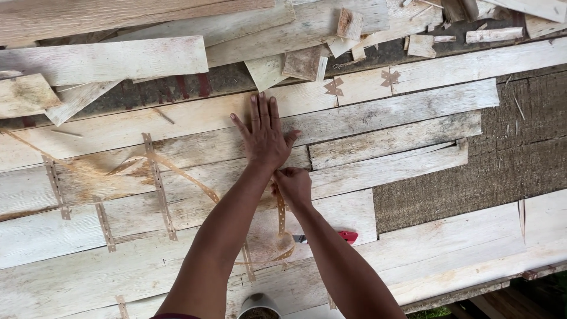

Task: The person applies a brown paste from a small container onto thin strips of material and places them onto a wooden surface. They use a red utility knife to spread and smooth the paste along the strips. The person repeats this process across multiple sections of the wooden surface.

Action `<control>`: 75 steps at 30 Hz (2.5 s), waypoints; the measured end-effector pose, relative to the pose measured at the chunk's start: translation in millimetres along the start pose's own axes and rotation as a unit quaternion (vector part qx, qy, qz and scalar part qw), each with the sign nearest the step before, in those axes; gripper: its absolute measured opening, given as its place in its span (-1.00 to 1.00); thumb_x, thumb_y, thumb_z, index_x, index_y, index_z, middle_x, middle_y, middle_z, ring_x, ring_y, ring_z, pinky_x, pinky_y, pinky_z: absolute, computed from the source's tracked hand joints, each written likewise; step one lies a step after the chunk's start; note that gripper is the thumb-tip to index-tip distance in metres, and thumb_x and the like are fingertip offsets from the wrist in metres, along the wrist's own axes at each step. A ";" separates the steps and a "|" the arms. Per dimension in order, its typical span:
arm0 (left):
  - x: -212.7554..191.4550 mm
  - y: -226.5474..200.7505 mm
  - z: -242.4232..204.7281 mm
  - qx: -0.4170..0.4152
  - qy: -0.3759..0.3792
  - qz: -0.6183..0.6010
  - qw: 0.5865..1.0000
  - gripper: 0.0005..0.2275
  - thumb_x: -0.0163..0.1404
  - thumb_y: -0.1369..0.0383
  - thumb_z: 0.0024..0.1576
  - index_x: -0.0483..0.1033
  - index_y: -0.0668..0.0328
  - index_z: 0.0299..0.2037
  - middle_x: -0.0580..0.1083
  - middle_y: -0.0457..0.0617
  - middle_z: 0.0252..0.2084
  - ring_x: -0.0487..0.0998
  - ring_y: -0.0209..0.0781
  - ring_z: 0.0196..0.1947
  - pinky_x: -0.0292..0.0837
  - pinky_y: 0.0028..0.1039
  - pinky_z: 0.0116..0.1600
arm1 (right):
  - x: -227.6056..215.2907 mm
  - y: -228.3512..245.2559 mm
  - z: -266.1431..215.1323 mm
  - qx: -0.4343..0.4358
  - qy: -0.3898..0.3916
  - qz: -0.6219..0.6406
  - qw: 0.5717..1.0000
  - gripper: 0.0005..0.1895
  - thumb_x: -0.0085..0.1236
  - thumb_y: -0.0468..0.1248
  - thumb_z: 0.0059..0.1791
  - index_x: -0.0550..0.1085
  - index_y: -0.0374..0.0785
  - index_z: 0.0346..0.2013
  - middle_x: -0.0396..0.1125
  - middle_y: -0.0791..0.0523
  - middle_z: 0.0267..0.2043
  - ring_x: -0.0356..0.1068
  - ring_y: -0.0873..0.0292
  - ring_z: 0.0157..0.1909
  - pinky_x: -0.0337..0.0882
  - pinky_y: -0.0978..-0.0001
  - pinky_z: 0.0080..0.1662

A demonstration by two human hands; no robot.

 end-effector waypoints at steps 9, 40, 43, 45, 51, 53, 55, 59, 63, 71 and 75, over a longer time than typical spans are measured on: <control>-2.0 11.1 8.1 0.022 0.031 -0.069 0.997 -0.25 -0.58 -0.22 0.33 -0.35 0.12 0.59 -0.37 0.17 0.64 -0.52 0.10 0.62 -0.77 0.39 0.45 | -11.9 21.7 -28.5 -0.026 0.026 0.044 0.998 -0.80 0.21 -0.23 -0.17 0.55 -0.31 -0.60 0.41 -0.01 -0.66 0.51 0.07 -0.56 0.52 0.28 -0.38; 67.1 69.3 -70.0 0.198 0.065 0.042 0.977 -0.53 -0.33 0.16 0.42 -0.05 -0.22 0.55 -0.19 -0.21 0.63 -0.30 0.12 0.61 -0.41 0.31 0.56 | -13.5 16.5 -24.4 -0.059 0.036 0.065 0.995 -0.72 0.28 -0.21 -0.05 0.58 -0.44 -0.45 0.43 -0.14 -0.59 0.53 -0.04 -0.53 0.57 0.22 -0.41; 68.2 73.4 -74.6 0.195 0.071 0.021 0.978 -0.52 -0.29 0.16 0.40 -0.01 -0.22 0.55 -0.17 -0.23 0.63 -0.30 0.14 0.61 -0.42 0.36 0.54 | -10.7 10.7 -25.1 -0.081 0.032 0.028 0.996 -0.67 0.34 -0.14 -0.08 0.56 -0.38 -0.54 0.41 -0.14 -0.62 0.53 -0.11 -0.51 0.52 0.07 -0.46; 75.9 74.2 -73.2 0.222 0.060 0.041 0.972 -0.55 -0.29 0.17 0.41 0.05 -0.24 0.53 -0.17 -0.23 0.64 -0.32 0.19 0.60 -0.39 0.38 0.54 | -13.6 10.5 -28.1 -0.063 0.042 0.081 0.994 -0.67 0.31 -0.17 -0.03 0.57 -0.44 -0.45 0.44 -0.11 -0.58 0.52 0.02 -0.55 0.55 0.27 -0.41; 47.0 62.6 -74.7 0.189 0.109 0.016 0.976 -0.54 -0.24 0.22 0.39 0.09 -0.20 0.52 -0.16 -0.23 0.64 -0.30 0.19 0.60 -0.39 0.35 0.54 | -12.9 6.3 -16.6 -0.080 0.056 0.063 0.993 -0.70 0.32 -0.19 -0.03 0.59 -0.41 -0.46 0.45 -0.13 -0.59 0.53 -0.03 -0.57 0.58 0.17 -0.45; 40.0 58.5 -81.9 0.178 0.119 0.028 0.976 -0.52 -0.21 0.23 0.38 0.07 -0.22 0.52 -0.17 -0.25 0.64 -0.31 0.18 0.61 -0.37 0.35 0.54 | -11.6 1.8 -18.7 -0.074 0.056 0.065 0.994 -0.71 0.32 -0.18 -0.03 0.58 -0.40 -0.45 0.45 -0.11 -0.58 0.53 0.00 -0.57 0.58 0.18 -0.44; 27.0 53.0 -82.2 0.171 0.115 0.043 0.978 -0.51 -0.19 0.23 0.36 0.06 -0.24 0.53 -0.19 -0.27 0.64 -0.33 0.17 0.61 -0.35 0.34 0.54 | -8.9 3.0 -12.5 -0.082 0.051 0.070 0.993 -0.71 0.33 -0.18 -0.03 0.58 -0.40 -0.44 0.46 -0.10 -0.57 0.54 0.02 -0.57 0.58 0.19 -0.44; 52.2 47.3 -103.3 0.119 0.123 0.004 0.985 -0.26 0.09 0.25 0.18 -0.05 -0.20 0.57 -0.23 -0.16 0.65 -0.36 0.23 0.60 -0.38 0.36 0.53 | -1.9 -35.1 8.2 -0.018 0.074 0.102 0.992 -0.65 0.27 -0.19 -0.01 0.55 -0.50 -0.18 0.46 -0.16 -0.42 0.56 -0.05 -0.42 0.58 0.18 -0.36; 40.4 35.7 -127.3 0.067 0.119 -0.083 0.987 -0.24 0.09 0.39 0.20 -0.08 -0.16 0.58 -0.24 -0.08 0.65 -0.37 0.22 0.60 -0.38 0.30 0.54 | -18.4 -31.0 -31.8 0.032 0.108 0.163 0.980 -0.53 0.23 -0.13 0.05 0.49 -0.54 0.02 0.43 -0.18 -0.33 0.58 -0.09 -0.32 0.67 0.10 -0.19; 43.2 28.0 -137.4 0.026 0.085 -0.077 0.993 -0.43 0.04 0.33 0.25 0.17 -0.13 0.48 -0.07 -0.04 0.63 -0.23 0.16 0.61 -0.28 0.28 0.54 | -100.3 -67.6 -98.3 -0.321 0.021 -0.316 0.892 -0.69 0.14 -0.21 -0.01 0.50 -0.21 0.00 0.41 -0.09 -0.08 0.46 -0.23 0.04 0.47 -0.14 0.03; 59.9 19.8 -137.7 0.004 0.030 -0.091 0.995 -0.45 0.00 0.28 0.29 0.14 -0.30 0.50 -0.07 -0.09 0.63 -0.23 0.17 0.61 -0.26 0.32 0.53 | -134.7 -91.1 -112.0 -0.374 0.072 -0.474 0.794 -0.39 0.32 0.05 -0.11 0.40 0.01 0.17 0.29 0.10 0.07 0.32 -0.04 0.20 0.32 -0.06 0.21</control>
Point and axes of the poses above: each hand's wrist, its own z-axis towards the middle knuckle, its own x-axis out of the palm, y = z × x, the point moved 1 cm from there along z, towards the middle knuckle
